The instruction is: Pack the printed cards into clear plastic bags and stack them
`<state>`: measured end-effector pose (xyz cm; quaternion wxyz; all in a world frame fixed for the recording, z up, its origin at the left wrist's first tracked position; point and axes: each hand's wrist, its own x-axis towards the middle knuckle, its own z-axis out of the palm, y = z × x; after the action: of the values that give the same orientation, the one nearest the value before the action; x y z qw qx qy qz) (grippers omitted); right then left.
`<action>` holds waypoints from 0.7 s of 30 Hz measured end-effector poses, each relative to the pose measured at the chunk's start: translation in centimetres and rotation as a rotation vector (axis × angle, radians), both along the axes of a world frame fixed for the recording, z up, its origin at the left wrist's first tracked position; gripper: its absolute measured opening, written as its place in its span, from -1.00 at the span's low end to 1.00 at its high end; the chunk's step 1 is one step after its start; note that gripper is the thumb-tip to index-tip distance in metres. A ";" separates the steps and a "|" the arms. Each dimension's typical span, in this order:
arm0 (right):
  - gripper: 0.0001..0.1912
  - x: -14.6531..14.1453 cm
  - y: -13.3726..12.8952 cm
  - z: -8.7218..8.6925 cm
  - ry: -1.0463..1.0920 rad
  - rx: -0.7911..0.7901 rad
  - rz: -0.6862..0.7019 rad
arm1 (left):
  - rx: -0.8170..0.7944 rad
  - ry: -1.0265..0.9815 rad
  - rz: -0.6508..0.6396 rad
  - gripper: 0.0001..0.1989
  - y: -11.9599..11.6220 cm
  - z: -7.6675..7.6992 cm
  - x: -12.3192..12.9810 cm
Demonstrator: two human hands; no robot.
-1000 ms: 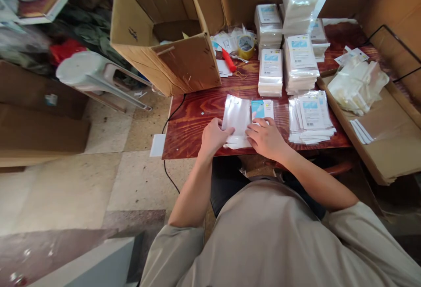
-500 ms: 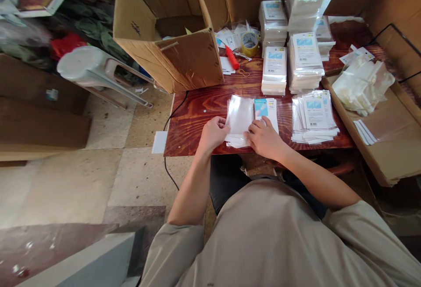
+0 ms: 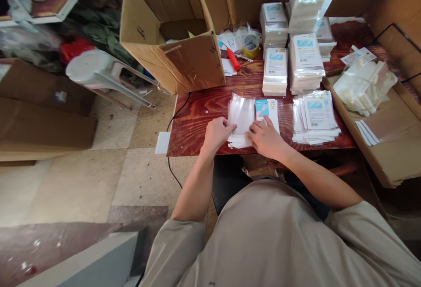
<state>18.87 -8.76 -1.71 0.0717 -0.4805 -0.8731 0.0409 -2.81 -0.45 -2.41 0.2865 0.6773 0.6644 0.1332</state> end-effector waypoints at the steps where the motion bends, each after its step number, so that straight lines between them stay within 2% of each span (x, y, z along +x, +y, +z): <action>1: -0.66 0.3 -0.1 0.0 0.029 0.027 -0.009 | -0.008 -0.022 -0.003 -0.73 0.1 0.0 -0.1; 5: -0.67 1.6 -0.4 0.2 0.127 0.105 -0.097 | 0.007 -0.073 -0.045 -0.66 -0.2 0.5 -1.0; 9: -0.73 1.3 -0.2 1.1 0.143 0.044 -0.106 | 0.299 -0.047 -0.039 -0.60 -1.0 1.1 -1.8; 11: -0.74 0.7 -0.2 1.5 0.143 0.013 -0.111 | 0.376 -0.153 0.029 -0.63 -1.3 1.0 -1.8; 14: -0.72 0.0 -0.6 2.0 0.151 -0.011 -0.158 | 0.244 -0.498 0.210 -0.70 -1.3 0.4 -1.0; 17: -0.71 0.6 -1.5 2.3 0.095 0.004 -0.263 | 0.103 -0.835 0.339 -0.68 -1.0 -0.4 0.3; 19: -0.67 1.7 -2.0 2.5 0.001 0.009 -0.284 | 0.081 -0.946 0.399 -0.64 -0.9 -0.7 1.1; 21: -0.76 2.9 -2.3 2.7 -0.106 -0.017 -0.228 | 0.071 -0.991 0.443 -0.59 -0.9 -0.8 1.8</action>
<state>21.77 -11.04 0.94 0.0254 -0.5788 -0.8150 0.0146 -1.05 -1.34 -3.17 0.5074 0.3864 0.5718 0.5161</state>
